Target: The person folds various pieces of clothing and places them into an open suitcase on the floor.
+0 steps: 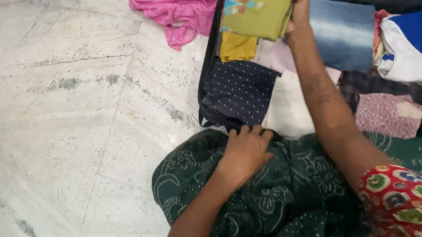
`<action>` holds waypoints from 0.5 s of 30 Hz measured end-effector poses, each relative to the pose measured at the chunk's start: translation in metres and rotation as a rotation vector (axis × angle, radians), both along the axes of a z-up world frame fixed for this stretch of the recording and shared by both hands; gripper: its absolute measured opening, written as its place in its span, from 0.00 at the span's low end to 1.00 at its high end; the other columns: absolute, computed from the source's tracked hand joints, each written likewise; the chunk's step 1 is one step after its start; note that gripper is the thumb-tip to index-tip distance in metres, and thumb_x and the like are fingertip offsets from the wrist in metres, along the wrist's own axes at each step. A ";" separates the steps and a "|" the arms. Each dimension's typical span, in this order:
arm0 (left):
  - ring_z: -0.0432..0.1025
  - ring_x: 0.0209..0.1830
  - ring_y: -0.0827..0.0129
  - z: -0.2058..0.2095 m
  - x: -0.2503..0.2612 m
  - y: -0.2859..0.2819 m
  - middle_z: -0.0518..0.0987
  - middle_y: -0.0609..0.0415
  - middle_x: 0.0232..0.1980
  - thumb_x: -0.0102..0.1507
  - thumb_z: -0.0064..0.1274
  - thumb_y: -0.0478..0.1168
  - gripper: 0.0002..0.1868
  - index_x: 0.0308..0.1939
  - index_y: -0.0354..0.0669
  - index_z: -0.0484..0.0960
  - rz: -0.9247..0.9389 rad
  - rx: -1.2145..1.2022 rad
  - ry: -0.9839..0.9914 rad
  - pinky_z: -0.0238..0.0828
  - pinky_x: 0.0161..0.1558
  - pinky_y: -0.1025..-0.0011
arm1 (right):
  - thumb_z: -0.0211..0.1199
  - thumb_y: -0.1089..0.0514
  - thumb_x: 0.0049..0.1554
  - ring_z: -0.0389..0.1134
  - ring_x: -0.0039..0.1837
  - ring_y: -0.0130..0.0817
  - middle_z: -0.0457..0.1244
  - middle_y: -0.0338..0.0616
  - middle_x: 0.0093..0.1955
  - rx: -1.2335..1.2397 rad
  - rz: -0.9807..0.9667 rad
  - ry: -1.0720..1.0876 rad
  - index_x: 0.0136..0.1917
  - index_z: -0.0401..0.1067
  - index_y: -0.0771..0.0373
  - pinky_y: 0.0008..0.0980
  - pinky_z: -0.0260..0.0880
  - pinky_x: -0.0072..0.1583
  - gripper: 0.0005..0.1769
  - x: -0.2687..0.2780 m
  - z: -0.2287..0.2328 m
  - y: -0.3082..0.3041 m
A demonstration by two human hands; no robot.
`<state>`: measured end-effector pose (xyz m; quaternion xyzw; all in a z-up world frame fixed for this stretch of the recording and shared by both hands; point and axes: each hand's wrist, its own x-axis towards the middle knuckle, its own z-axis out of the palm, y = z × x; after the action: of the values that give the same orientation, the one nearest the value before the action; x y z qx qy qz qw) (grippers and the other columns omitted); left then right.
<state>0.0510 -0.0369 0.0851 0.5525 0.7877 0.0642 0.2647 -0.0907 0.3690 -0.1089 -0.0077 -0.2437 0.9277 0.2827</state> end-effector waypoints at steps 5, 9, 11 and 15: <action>0.67 0.62 0.47 0.017 -0.020 0.002 0.75 0.44 0.59 0.61 0.59 0.47 0.28 0.64 0.43 0.74 0.009 -0.010 -0.134 0.60 0.62 0.46 | 0.55 0.71 0.58 0.72 0.56 0.38 0.68 0.44 0.57 0.114 -0.102 -0.504 0.65 0.67 0.62 0.40 0.76 0.60 0.22 -0.075 -0.140 -0.024; 0.66 0.62 0.47 0.025 -0.038 0.001 0.74 0.43 0.59 0.62 0.58 0.47 0.28 0.64 0.41 0.73 0.057 -0.023 -0.104 0.59 0.62 0.46 | 0.53 0.73 0.58 0.72 0.53 0.34 0.69 0.43 0.55 0.180 -0.141 -0.657 0.63 0.69 0.65 0.36 0.76 0.57 0.21 -0.080 -0.177 -0.014; 0.66 0.62 0.46 0.026 -0.041 0.005 0.73 0.43 0.59 0.63 0.58 0.47 0.28 0.63 0.40 0.72 0.045 -0.064 -0.088 0.58 0.62 0.46 | 0.56 0.73 0.56 0.70 0.58 0.39 0.68 0.47 0.60 0.274 -0.225 -0.682 0.65 0.68 0.68 0.38 0.72 0.62 0.23 -0.077 -0.178 -0.013; 0.65 0.63 0.45 0.022 -0.036 0.005 0.73 0.42 0.59 0.61 0.59 0.47 0.31 0.65 0.40 0.72 0.010 0.023 -0.143 0.57 0.63 0.44 | 0.69 0.68 0.49 0.53 0.73 0.59 0.55 0.62 0.72 1.255 -0.903 -0.952 0.74 0.53 0.70 0.50 0.50 0.72 0.44 -0.061 -0.159 -0.032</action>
<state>0.0153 -0.0319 0.1068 0.5454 0.7688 0.1140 0.3137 -0.1518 0.3368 -0.2680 -0.3297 -0.7693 0.3241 0.4410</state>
